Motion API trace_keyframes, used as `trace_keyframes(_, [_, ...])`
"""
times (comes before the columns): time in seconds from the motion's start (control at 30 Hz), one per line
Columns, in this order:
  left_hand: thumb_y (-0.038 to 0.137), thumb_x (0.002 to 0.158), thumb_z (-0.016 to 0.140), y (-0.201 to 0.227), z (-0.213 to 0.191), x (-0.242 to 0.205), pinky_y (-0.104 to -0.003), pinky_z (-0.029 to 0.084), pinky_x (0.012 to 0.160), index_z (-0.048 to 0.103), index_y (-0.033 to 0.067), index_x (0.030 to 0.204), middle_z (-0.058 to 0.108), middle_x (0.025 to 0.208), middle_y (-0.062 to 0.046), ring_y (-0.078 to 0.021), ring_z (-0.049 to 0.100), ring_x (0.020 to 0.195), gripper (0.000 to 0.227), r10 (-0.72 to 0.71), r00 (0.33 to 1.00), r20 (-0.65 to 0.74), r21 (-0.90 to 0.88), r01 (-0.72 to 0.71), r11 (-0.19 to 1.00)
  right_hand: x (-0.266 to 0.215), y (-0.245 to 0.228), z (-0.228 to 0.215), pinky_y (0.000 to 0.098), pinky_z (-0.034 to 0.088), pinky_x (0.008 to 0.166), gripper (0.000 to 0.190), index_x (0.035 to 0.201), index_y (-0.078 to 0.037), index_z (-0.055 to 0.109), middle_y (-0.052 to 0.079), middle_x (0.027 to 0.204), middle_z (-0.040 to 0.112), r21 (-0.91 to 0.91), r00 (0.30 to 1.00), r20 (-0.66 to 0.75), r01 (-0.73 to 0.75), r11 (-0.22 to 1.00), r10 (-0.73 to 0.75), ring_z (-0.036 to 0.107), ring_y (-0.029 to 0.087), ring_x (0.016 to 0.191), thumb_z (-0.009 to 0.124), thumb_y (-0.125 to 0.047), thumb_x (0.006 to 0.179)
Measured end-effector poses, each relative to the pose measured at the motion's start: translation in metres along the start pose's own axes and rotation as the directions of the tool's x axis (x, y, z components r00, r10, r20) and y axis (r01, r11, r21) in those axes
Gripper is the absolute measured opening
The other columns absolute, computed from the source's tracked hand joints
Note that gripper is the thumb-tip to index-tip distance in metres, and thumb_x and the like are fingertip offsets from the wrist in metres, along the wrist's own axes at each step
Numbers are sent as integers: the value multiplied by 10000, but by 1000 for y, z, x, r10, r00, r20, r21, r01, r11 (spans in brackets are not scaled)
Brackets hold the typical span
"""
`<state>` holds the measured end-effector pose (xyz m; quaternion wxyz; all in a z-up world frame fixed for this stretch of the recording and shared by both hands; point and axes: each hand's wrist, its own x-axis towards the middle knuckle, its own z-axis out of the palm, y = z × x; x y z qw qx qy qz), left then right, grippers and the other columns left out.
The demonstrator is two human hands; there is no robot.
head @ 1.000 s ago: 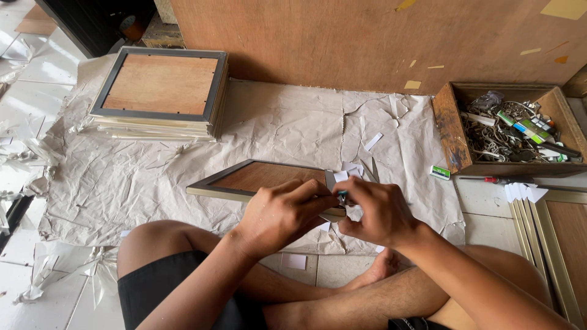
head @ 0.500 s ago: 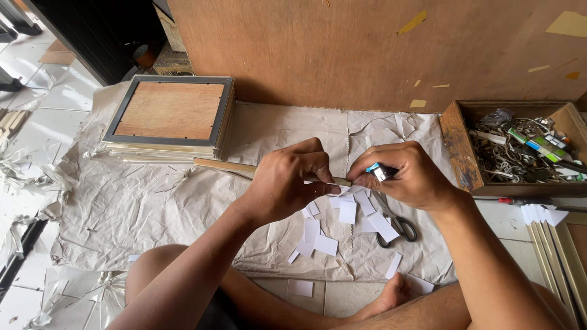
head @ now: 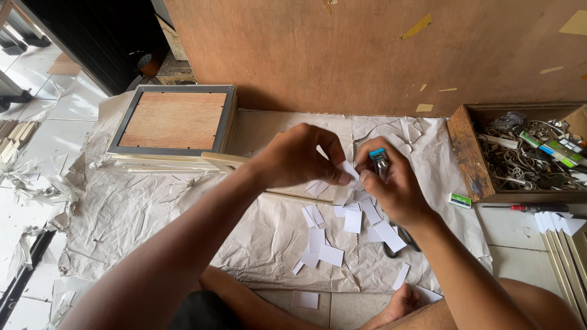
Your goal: The person sits on the floor and assembles picture frames by cutting small white paper pieces with scissors and stapling them to the frame edges. The person handles multiple frames, applying paper strips to the sides and corners using a stapler.
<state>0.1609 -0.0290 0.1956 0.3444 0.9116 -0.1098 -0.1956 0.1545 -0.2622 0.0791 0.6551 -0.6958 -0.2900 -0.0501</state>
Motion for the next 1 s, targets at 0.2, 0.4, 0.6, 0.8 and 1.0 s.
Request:
trace_keyframes(0.2, [319,637,1086,-25,-2,52,-342,638,1026,768,25,1312,821,1023,-53,-187,817,1008,802,40,982,184,-247,6,969,-18,-20,5,234,535,466,375,1312,-145,779,11,1139,738,-477,939,42,318,819,-341,588,97,529,809,-141,938])
trace_keyframes(0.4, [309,587,1119,-39,7,59,-372,659,966,714,-44,1339,873,996,-96,-210,840,976,925,41,976,216,-284,22,959,-19,-27,18,358,648,700,353,1353,-113,815,61,1151,725,-525,944,-28,267,808,-330,801,271,876,784,-46,1008])
trace_keyframes(0.6, [400,704,1068,-16,6,-8,-493,648,1000,689,152,1221,799,1273,-92,-332,869,1010,687,245,966,-86,-63,-250,966,-21,-45,20,420,615,861,227,1275,-68,776,107,1098,730,-401,983,1,169,900,-184,764,322,1016,761,-166,1071])
trace_keyframes(0.8, [392,1020,790,-34,65,-64,-557,461,1232,782,297,1096,803,1096,53,-228,809,1042,122,622,653,-432,588,-320,743,-34,-36,22,413,617,892,215,1208,-43,784,132,1076,709,-306,997,11,80,949,-81,760,249,974,800,-186,1049])
trace_keyframes(1.0, [359,1092,743,-56,111,-64,-408,500,1038,793,264,1239,727,1041,30,-209,695,933,182,671,409,-618,572,-352,741,-34,-47,5,325,510,658,458,1253,-79,786,105,938,657,-170,970,159,-158,973,186,542,139,727,895,-363,910])
